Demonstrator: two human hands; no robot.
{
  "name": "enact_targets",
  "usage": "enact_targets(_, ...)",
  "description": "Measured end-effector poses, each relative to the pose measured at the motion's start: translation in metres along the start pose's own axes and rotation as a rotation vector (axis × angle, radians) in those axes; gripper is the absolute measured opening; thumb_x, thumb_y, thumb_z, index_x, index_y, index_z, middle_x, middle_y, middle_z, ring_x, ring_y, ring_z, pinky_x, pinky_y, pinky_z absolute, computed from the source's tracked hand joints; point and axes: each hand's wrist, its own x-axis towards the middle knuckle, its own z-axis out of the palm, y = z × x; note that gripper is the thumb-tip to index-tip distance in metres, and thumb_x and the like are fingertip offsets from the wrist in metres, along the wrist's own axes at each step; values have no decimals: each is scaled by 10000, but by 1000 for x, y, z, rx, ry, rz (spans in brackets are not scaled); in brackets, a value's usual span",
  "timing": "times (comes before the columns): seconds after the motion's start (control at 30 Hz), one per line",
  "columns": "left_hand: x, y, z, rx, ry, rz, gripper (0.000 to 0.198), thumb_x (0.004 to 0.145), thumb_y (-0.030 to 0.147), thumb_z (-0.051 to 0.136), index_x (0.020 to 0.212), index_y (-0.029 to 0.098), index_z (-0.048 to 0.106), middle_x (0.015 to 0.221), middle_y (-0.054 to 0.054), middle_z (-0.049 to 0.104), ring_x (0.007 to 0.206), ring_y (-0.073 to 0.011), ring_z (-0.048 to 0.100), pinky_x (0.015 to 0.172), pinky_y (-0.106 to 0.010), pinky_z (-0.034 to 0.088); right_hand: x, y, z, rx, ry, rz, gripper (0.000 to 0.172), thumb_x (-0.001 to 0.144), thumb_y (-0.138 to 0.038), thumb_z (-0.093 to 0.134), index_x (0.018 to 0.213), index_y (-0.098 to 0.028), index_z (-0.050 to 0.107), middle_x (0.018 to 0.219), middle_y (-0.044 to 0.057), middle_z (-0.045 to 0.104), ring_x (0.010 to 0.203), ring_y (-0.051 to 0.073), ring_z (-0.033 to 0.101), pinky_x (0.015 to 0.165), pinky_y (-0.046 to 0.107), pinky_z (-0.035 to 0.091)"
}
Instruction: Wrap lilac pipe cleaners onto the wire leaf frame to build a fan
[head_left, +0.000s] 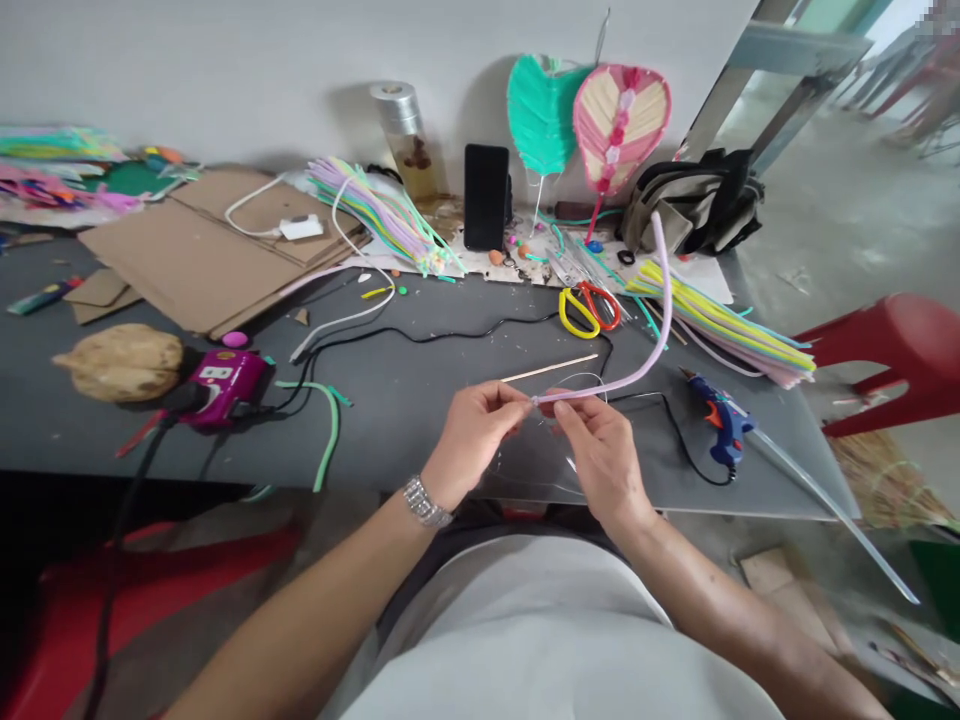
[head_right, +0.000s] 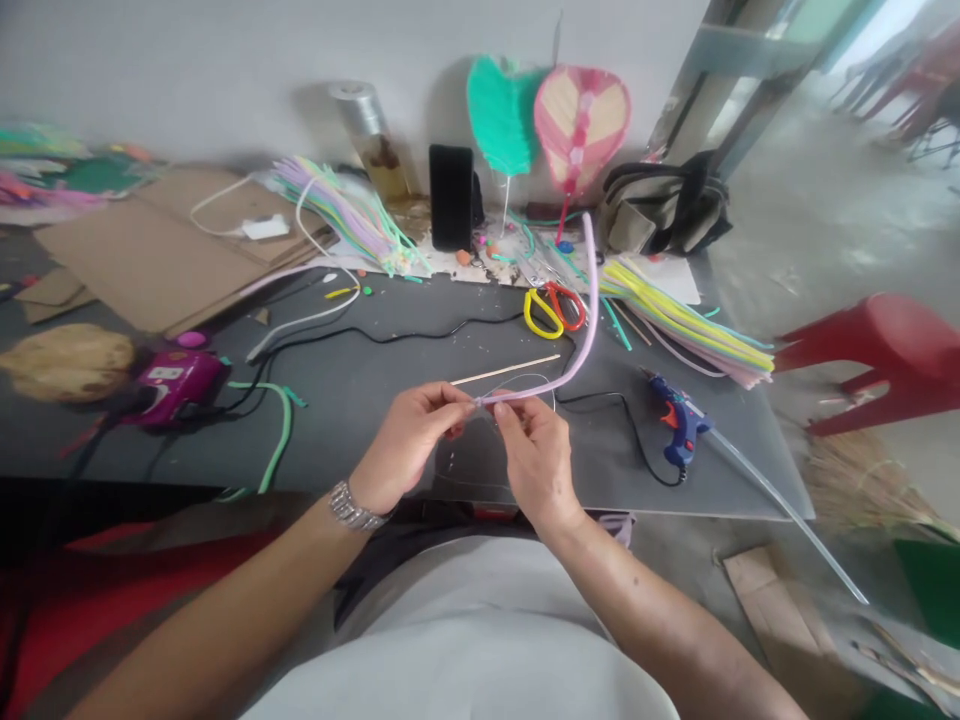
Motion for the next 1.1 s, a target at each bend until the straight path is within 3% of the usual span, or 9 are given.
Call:
enact_targets(0.23,-6,-2,-2,47,63,16,157,714,321,716,656,177,691,556,14,579,538,-114,474,519,-245,352,0,-3,5,-9,44,11,289,834,-469,721,885,-192,788,816,58,778,829,212,716,720,305,543)
enact_targets(0.67,-7,-5,2,56,114,75,140,701,294,714,624,181,684,541,22,591,528,-113,479,520,-242,361,-1,8,8,-2,76,-90,230,875,-426,733,842,-199,730,732,-8,680,687,133,603,678,261,484)
enact_targets(1.1,-9,-8,4,80,152,80,133,683,292,699,619,176,688,549,14,617,515,-110,484,504,-237,354,0,2,4,-199,128,-117,274,865,-444,735,808,-176,751,722,20,721,656,145,610,649,270,481)
